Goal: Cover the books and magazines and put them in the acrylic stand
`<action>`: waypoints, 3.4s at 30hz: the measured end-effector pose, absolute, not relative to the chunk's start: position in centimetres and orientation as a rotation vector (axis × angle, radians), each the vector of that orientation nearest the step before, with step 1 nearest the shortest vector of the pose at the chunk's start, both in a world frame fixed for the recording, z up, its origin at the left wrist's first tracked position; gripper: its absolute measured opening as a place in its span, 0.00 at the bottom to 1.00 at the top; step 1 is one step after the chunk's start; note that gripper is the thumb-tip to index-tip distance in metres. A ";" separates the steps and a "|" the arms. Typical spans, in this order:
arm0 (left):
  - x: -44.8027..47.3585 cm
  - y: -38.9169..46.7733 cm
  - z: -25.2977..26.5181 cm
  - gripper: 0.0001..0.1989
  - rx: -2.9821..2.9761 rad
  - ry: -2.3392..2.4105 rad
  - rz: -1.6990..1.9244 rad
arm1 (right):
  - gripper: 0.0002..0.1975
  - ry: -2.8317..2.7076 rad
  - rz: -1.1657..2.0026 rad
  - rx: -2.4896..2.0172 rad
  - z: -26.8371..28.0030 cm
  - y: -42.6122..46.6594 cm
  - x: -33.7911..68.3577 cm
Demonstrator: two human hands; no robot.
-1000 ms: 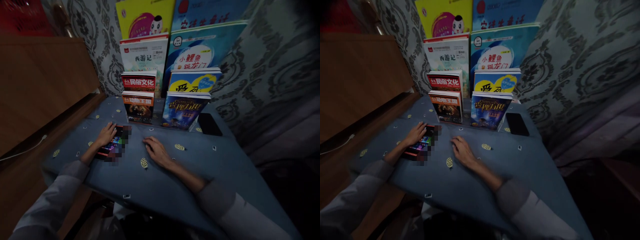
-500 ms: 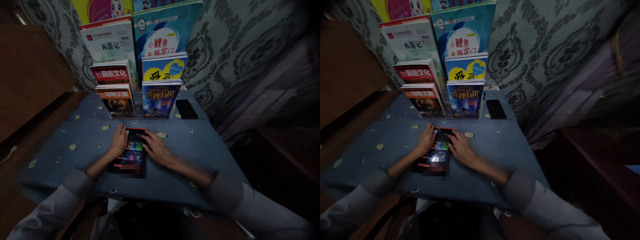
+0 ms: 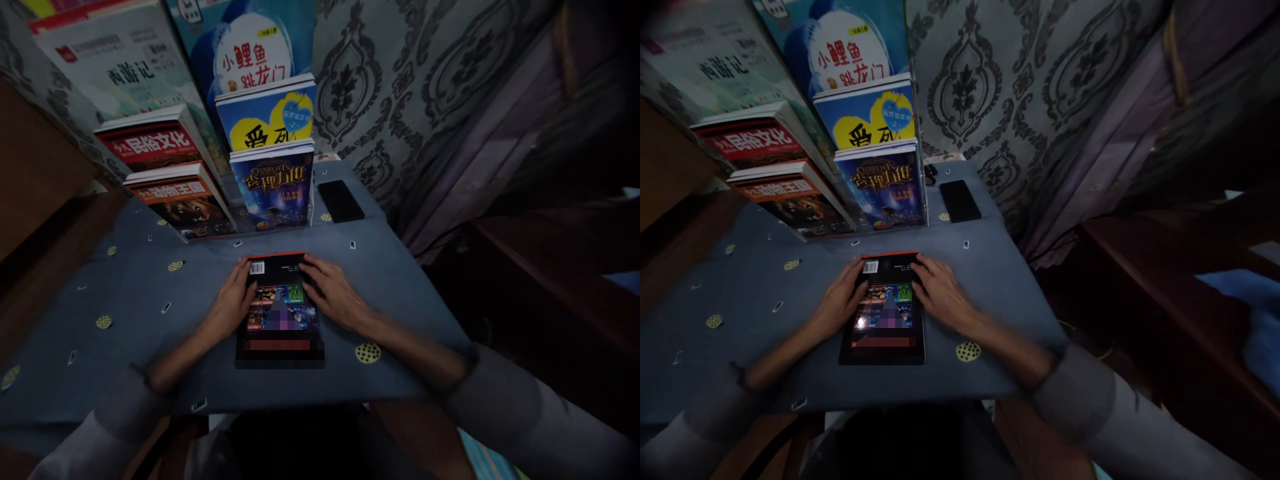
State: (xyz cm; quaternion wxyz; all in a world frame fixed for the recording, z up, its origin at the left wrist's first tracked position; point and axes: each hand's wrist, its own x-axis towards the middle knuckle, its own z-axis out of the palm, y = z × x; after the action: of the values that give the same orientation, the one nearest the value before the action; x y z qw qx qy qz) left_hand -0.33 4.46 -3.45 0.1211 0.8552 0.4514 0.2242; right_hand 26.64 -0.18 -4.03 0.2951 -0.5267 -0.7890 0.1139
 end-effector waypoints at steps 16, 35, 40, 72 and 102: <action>2.1 5.8 -2.5 0.22 2.771 1.142 0.580 | 0.21 -2.078 0.273 -1.408 -3.7 -0.2 26.6; 7.5 8.1 -2.2 0.24 2.823 0.733 0.436 | 0.20 -2.073 0.244 -1.360 -3.1 -0.1 26.6; 7.3 8.1 -2.3 0.24 2.789 0.733 0.449 | 0.17 -2.053 0.262 -1.355 -3.0 0.3 26.7; 7.0 5.7 -0.9 0.20 2.911 0.453 0.484 | 0.16 -1.935 0.514 -1.305 -2.8 1.3 27.6; 4.9 2.7 -0.5 0.33 2.830 0.531 0.264 | 0.22 -2.126 0.201 -1.488 -3.8 4.4 26.7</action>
State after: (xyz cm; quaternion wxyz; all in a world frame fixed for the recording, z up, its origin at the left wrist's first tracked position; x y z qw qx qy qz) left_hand 4.93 2.65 -0.55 0.1247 0.9711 0.1822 0.0907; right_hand 26.72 4.42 -3.85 0.2660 -0.5512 -0.7873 0.0746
